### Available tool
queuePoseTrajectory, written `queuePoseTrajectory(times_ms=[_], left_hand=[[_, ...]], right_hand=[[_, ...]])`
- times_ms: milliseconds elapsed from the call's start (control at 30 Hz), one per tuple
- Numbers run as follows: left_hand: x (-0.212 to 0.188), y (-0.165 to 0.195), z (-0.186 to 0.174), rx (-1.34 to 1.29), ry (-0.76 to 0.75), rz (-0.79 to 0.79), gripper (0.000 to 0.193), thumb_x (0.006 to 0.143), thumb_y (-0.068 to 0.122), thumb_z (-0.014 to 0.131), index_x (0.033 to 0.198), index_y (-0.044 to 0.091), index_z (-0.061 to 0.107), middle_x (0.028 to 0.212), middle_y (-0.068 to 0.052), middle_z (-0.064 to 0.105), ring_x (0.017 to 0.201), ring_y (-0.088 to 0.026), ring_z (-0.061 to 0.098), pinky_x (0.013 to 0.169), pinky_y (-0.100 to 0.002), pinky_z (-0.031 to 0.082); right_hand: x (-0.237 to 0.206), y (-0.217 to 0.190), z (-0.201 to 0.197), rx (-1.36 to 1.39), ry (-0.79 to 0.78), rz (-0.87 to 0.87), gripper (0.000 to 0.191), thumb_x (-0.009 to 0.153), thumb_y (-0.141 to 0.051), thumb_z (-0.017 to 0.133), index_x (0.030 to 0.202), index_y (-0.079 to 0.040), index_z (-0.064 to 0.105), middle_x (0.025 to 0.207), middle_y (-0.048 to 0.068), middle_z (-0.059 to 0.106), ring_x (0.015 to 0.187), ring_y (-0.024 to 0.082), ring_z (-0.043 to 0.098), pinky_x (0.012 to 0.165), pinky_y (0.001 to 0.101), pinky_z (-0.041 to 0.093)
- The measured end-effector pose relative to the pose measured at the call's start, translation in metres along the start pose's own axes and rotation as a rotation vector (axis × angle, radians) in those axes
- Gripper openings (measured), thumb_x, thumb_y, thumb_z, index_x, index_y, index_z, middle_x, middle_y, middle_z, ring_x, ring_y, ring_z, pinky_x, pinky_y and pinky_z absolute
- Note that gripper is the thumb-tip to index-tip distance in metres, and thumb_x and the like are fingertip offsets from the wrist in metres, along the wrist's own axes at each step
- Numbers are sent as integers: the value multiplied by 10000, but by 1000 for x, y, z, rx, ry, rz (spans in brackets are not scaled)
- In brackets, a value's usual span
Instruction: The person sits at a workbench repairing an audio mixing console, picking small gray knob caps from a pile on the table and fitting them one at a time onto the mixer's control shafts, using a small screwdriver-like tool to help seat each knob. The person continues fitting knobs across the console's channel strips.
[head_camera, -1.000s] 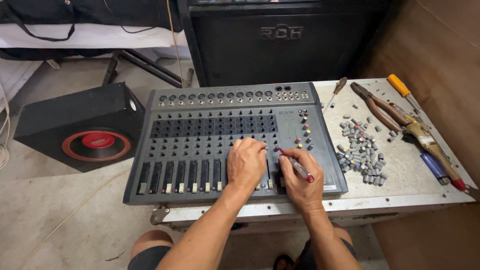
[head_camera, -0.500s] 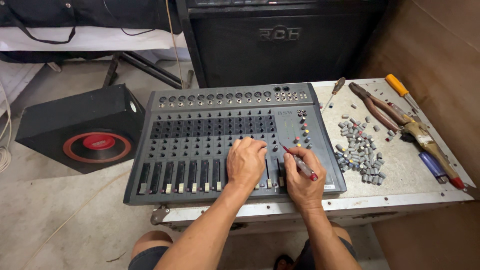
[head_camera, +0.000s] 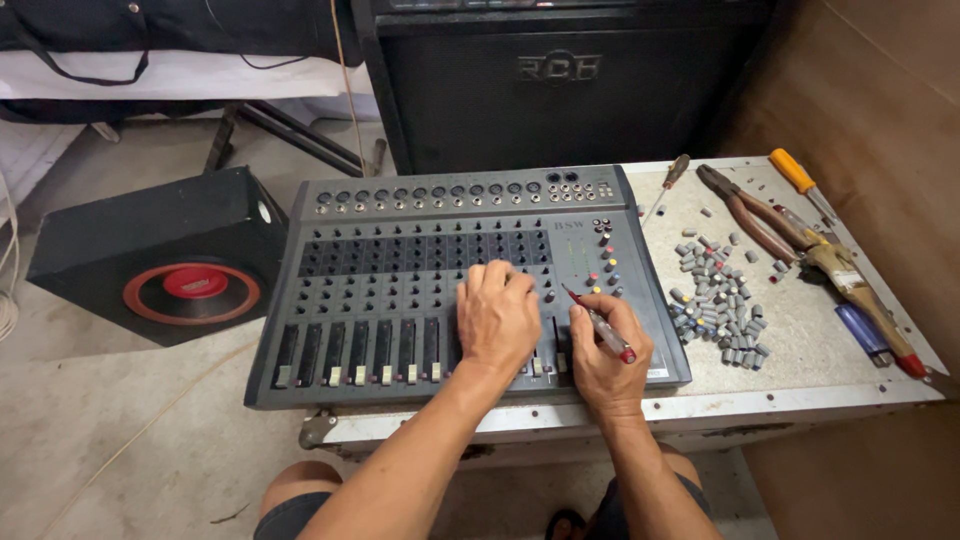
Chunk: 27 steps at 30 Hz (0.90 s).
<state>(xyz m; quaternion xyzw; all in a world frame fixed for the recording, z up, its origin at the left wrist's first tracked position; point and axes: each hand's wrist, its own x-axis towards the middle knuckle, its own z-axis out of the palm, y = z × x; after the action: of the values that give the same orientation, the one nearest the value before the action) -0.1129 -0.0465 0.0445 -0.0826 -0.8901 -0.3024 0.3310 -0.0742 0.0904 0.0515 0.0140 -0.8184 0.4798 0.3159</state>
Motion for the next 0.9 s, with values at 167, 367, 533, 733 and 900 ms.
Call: queuePoseTrajectory(times_ms=[167, 367, 533, 733, 900], left_hand=[[7, 7, 11, -100, -79, 29, 83, 779, 180, 776, 858, 155, 787, 909, -21, 648, 971, -271, 578, 861, -435, 442], [7, -1, 19, -56, -111, 37, 33, 783, 210, 782, 785, 179, 794, 867, -4, 661, 949, -269, 584, 852, -444, 439], [9, -11, 24, -153, -118, -8, 69, 811, 171, 746, 852, 153, 798, 900, -44, 679, 952, -301, 594, 844, -445, 467], [10, -26, 18, -188, -51, -101, 78, 854, 140, 726, 899, 113, 783, 937, -82, 686, 947, -328, 606, 860, -444, 495], [4, -22, 4, -157, -118, -28, 129, 732, 187, 807, 842, 121, 795, 886, -69, 680, 932, -311, 601, 820, -457, 460]], right_hand=[[1, 4, -1, -19, 12, -44, 143, 914, -126, 736, 1010, -25, 705, 880, 111, 727, 742, 197, 699, 679, 316, 542], [2, 5, 0, -16, 13, -26, 142, 915, -131, 739, 1007, -29, 703, 874, 114, 725, 726, 210, 694, 667, 326, 540], [3, 5, -3, -4, 29, -34, 135, 909, -129, 735, 995, -32, 697, 866, 111, 720, 714, 215, 697, 661, 331, 545], [1, 5, -5, -12, 36, -97, 123, 919, -117, 732, 993, -29, 690, 875, 121, 709, 744, 228, 696, 676, 335, 542], [1, 4, -5, -3, 29, -64, 129, 908, -118, 738, 991, -32, 690, 867, 119, 708, 725, 230, 695, 659, 338, 541]])
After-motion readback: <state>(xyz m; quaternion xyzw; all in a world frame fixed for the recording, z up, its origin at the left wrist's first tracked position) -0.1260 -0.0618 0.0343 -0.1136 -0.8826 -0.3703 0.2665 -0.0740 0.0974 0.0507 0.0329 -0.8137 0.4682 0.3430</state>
